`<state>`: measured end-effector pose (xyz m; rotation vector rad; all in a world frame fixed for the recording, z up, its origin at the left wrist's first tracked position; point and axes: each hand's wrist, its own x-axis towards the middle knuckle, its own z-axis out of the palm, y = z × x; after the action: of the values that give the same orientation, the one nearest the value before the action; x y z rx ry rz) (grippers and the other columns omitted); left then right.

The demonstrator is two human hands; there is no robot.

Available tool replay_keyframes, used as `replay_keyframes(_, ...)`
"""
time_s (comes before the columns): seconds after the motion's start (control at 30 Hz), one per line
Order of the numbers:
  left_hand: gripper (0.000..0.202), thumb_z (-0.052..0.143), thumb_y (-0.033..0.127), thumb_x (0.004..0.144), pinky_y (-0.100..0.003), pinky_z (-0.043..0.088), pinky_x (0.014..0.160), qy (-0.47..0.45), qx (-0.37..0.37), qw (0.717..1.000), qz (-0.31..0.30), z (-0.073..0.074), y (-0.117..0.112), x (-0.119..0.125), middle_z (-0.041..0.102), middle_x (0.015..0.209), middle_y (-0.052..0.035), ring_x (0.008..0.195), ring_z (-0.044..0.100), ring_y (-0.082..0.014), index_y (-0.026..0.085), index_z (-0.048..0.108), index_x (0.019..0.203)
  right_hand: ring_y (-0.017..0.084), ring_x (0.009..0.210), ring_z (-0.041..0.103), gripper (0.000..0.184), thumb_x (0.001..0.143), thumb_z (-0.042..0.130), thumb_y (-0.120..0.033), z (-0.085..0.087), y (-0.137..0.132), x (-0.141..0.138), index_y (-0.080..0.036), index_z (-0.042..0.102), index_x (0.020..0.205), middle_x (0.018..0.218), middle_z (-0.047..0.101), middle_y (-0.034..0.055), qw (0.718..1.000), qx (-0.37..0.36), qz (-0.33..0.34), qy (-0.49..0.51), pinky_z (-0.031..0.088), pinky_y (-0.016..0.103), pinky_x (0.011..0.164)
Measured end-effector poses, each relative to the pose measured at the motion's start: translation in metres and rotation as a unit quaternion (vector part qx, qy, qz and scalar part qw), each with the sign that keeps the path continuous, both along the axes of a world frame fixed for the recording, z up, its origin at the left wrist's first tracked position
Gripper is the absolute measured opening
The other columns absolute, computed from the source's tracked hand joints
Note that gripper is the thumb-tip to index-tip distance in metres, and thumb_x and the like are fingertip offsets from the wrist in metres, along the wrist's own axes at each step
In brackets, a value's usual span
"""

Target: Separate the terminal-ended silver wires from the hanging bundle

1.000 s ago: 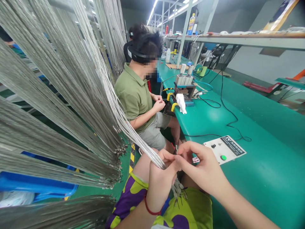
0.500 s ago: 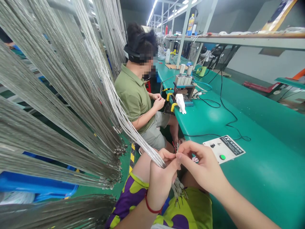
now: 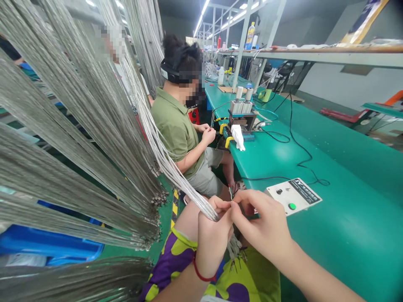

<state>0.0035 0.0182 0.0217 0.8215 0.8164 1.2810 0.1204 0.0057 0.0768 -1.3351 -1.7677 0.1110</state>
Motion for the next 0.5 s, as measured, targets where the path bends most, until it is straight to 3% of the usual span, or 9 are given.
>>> replay_keyframes(0.3, 0.040, 0.085, 0.044, 0.083, -0.017, 0.023, 0.038, 0.002, -0.004, 1.000, 0.007, -0.0026, -0.0024, 0.0008, 0.042, 0.052, 0.0108, 0.039, 0.030, -0.0035, 0.020, 0.053, 0.079, 0.013, 0.061, 0.055, 0.009, 0.087, 0.059, -0.017, 0.0040, -0.0022, 0.0012, -0.022, 0.060, 0.079, 0.066, 0.057, -0.0043, 0.999, -0.042, 0.007, 0.003, 0.040, 0.025, 0.058)
replay_keyframes(0.5, 0.042, 0.086, 0.046, 0.081, -0.018, 0.023, 0.041, -0.004, -0.019, 1.000, -0.008, -0.0064, -0.0072, 0.0026, 0.045, 0.051, 0.0102, 0.039, 0.030, -0.0032, 0.020, 0.054, 0.082, 0.012, 0.056, 0.055, 0.013, 0.091, 0.058, -0.025, -0.0039, -0.0035, 0.0043, -0.024, 0.058, 0.078, 0.064, 0.057, -0.0052, 0.998, -0.054, 0.018, -0.018, 0.042, 0.022, 0.053)
